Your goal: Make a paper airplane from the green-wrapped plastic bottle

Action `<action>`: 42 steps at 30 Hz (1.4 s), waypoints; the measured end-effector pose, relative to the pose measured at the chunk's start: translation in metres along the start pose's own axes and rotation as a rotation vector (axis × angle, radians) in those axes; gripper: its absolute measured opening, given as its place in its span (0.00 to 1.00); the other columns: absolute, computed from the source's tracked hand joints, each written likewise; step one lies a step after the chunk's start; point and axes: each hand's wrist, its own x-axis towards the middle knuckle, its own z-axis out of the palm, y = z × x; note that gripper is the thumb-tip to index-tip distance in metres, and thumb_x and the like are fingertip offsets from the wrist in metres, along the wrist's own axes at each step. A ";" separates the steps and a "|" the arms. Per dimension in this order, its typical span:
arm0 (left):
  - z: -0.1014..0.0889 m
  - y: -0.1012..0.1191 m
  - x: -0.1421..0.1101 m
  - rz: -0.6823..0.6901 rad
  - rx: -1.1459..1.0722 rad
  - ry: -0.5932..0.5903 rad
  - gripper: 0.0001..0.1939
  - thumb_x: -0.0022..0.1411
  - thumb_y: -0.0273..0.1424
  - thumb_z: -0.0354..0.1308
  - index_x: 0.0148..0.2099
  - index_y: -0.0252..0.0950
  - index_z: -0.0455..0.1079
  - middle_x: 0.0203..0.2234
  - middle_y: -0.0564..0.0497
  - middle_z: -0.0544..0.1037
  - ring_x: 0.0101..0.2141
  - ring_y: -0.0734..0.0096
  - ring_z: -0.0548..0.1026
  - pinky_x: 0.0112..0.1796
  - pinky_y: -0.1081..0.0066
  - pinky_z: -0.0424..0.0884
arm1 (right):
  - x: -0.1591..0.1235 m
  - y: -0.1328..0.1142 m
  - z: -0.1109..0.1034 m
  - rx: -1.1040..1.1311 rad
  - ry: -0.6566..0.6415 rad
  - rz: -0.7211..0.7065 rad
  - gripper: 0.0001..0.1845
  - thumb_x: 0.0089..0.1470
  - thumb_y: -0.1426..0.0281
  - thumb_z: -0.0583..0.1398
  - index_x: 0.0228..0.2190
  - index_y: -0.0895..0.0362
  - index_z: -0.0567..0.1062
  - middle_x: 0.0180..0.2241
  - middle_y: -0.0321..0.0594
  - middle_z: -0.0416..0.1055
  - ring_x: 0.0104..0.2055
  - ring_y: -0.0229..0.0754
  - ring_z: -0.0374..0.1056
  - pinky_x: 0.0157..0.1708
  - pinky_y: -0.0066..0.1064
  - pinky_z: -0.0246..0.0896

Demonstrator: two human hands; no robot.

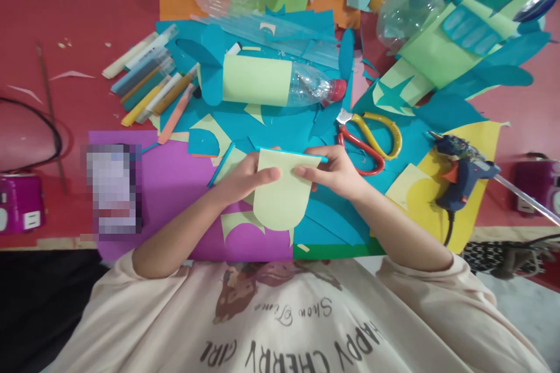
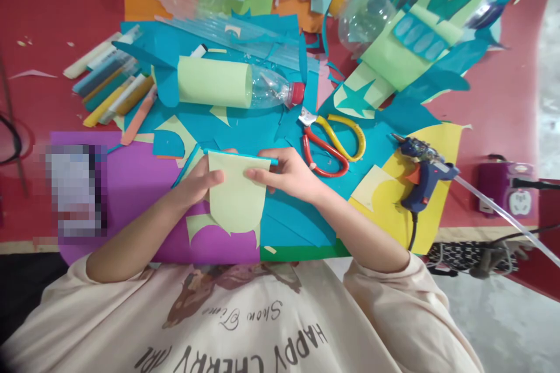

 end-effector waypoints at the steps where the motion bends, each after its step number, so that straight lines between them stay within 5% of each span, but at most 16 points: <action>1: 0.001 0.000 -0.001 -0.053 0.035 0.012 0.30 0.47 0.58 0.64 0.41 0.38 0.72 0.28 0.53 0.76 0.29 0.71 0.76 0.26 0.76 0.70 | 0.001 0.000 0.001 -0.030 0.017 -0.005 0.21 0.39 0.58 0.72 0.17 0.57 0.69 0.16 0.29 0.60 0.17 0.29 0.56 0.12 0.22 0.55; 5: 0.003 0.000 0.000 -0.068 0.183 0.122 0.27 0.55 0.56 0.58 0.43 0.38 0.74 0.34 0.51 0.80 0.39 0.64 0.79 0.36 0.73 0.75 | 0.005 0.005 0.002 -0.057 0.132 -0.058 0.21 0.40 0.55 0.71 0.24 0.56 0.71 0.20 0.30 0.63 0.19 0.30 0.59 0.14 0.23 0.57; 9: 0.002 0.000 0.001 -0.047 0.274 0.157 0.26 0.56 0.55 0.56 0.40 0.37 0.74 0.31 0.51 0.80 0.37 0.63 0.79 0.36 0.71 0.75 | 0.009 0.010 0.001 -0.054 0.261 -0.230 0.20 0.45 0.53 0.68 0.31 0.55 0.73 0.28 0.33 0.69 0.26 0.33 0.66 0.22 0.24 0.64; 19: -0.001 -0.005 0.001 0.030 0.426 0.234 0.22 0.59 0.51 0.54 0.34 0.37 0.73 0.25 0.53 0.76 0.32 0.68 0.76 0.33 0.72 0.73 | 0.009 0.018 -0.003 -0.261 0.239 -0.366 0.18 0.51 0.52 0.64 0.32 0.54 0.75 0.33 0.38 0.71 0.33 0.36 0.67 0.28 0.28 0.65; 23: -0.003 -0.003 0.001 0.001 0.365 0.194 0.20 0.58 0.49 0.57 0.41 0.37 0.76 0.28 0.53 0.79 0.34 0.66 0.77 0.39 0.68 0.74 | 0.008 0.018 -0.007 -0.353 0.218 -0.409 0.16 0.54 0.54 0.63 0.33 0.54 0.75 0.34 0.39 0.71 0.36 0.38 0.68 0.28 0.28 0.66; 28: -0.002 -0.003 0.002 -0.105 0.168 0.141 0.19 0.56 0.49 0.60 0.39 0.39 0.77 0.33 0.52 0.81 0.38 0.62 0.79 0.43 0.64 0.74 | 0.009 0.015 -0.008 -0.475 0.218 -0.445 0.09 0.56 0.61 0.62 0.33 0.54 0.74 0.34 0.39 0.71 0.36 0.38 0.69 0.29 0.28 0.68; 32: 0.002 0.001 0.002 -0.203 0.118 0.175 0.22 0.54 0.53 0.60 0.35 0.38 0.75 0.31 0.52 0.80 0.37 0.61 0.78 0.40 0.65 0.73 | -0.011 0.001 -0.007 -0.691 0.273 -0.397 0.15 0.56 0.63 0.62 0.44 0.54 0.72 0.43 0.43 0.73 0.40 0.41 0.71 0.37 0.33 0.71; 35: 0.004 0.003 0.001 -0.222 0.176 0.201 0.24 0.53 0.55 0.60 0.31 0.37 0.71 0.28 0.52 0.78 0.33 0.63 0.77 0.36 0.67 0.72 | -0.049 -0.010 -0.017 -0.858 0.484 -0.325 0.18 0.55 0.62 0.63 0.47 0.52 0.72 0.46 0.45 0.74 0.44 0.45 0.72 0.40 0.38 0.70; 38: 0.002 0.002 0.000 -0.213 0.243 0.185 0.25 0.54 0.56 0.58 0.32 0.37 0.73 0.31 0.52 0.80 0.36 0.63 0.78 0.36 0.68 0.73 | -0.095 -0.015 -0.044 -0.922 0.879 -0.144 0.11 0.51 0.61 0.62 0.36 0.52 0.77 0.36 0.44 0.77 0.37 0.47 0.74 0.35 0.40 0.68; 42: -0.002 -0.003 0.000 -0.175 0.302 0.168 0.25 0.57 0.56 0.55 0.36 0.40 0.75 0.34 0.52 0.81 0.39 0.62 0.79 0.37 0.68 0.75 | -0.141 -0.015 -0.087 -1.029 1.241 0.409 0.09 0.36 0.62 0.66 0.20 0.50 0.71 0.24 0.43 0.72 0.27 0.49 0.67 0.29 0.45 0.60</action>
